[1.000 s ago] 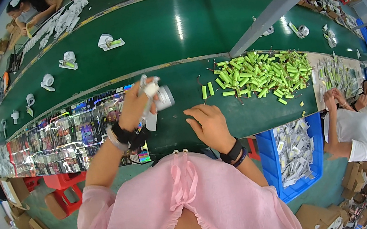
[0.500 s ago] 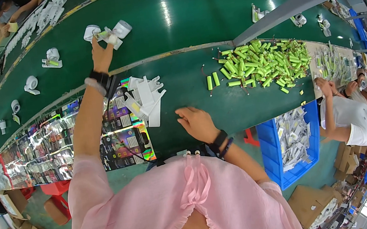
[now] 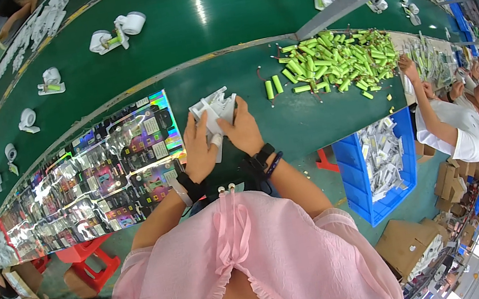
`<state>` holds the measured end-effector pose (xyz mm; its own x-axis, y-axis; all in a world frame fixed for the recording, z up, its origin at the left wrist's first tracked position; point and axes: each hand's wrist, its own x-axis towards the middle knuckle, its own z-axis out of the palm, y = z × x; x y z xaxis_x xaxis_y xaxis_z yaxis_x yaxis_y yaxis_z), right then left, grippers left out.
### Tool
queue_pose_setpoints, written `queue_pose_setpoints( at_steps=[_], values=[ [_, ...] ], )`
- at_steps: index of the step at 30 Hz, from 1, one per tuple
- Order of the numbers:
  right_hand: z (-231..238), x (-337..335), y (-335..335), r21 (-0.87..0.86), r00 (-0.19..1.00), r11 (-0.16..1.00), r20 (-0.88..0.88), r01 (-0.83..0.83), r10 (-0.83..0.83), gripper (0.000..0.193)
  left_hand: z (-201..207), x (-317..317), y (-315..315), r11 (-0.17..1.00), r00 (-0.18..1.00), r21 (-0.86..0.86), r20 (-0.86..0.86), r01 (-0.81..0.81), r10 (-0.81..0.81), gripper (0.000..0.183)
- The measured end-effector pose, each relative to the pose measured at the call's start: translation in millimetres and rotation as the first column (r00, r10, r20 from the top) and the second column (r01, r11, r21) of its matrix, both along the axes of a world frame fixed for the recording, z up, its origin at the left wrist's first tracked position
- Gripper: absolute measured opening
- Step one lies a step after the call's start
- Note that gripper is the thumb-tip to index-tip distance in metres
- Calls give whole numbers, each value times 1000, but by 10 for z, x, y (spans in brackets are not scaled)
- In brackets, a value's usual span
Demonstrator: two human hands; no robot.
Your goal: Assembling small electronic components (likely batteries and plastic housings) at a factory workbench.
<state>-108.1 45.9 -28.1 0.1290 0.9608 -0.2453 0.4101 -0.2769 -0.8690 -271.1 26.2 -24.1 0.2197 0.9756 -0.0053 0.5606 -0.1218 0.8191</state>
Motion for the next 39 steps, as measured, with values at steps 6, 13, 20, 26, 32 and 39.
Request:
queue_pose_setpoints(
  at_steps=[6, 13, 20, 26, 32, 39],
  values=[
    [147, 728, -398, -83, 940, 982, -286, 168, -185, 74, 72, 674, -225, 989, 990, 58, -16, 138, -137, 72],
    [196, 1719, -779, -108, 895, 977, -392, 185, -213, 69, 134, 1598, -401, 933, 935, 130, -168, 334, -312, 73],
    [211, 2916, -764, -62, 893, 971, -384, 229, -236, 67, 150, 2835, -336, 899, 911, 210, -243, 385, -334, 73],
    [269, 3830, -735, -2, 910, 949, -282, 316, -303, 68, 240, 3718, -96, 850, 837, 159, -334, 502, -432, 76],
    [161, 4244, -810, 70, 869, 893, -273, 445, -412, 44, 241, 3738, -42, 875, 865, 229, -387, 426, -320, 71],
    [432, 4311, -872, 347, 657, 938, 706, 6, -265, 35, 524, 3412, -227, 849, 823, 141, -368, 510, -433, 74]
  ],
)
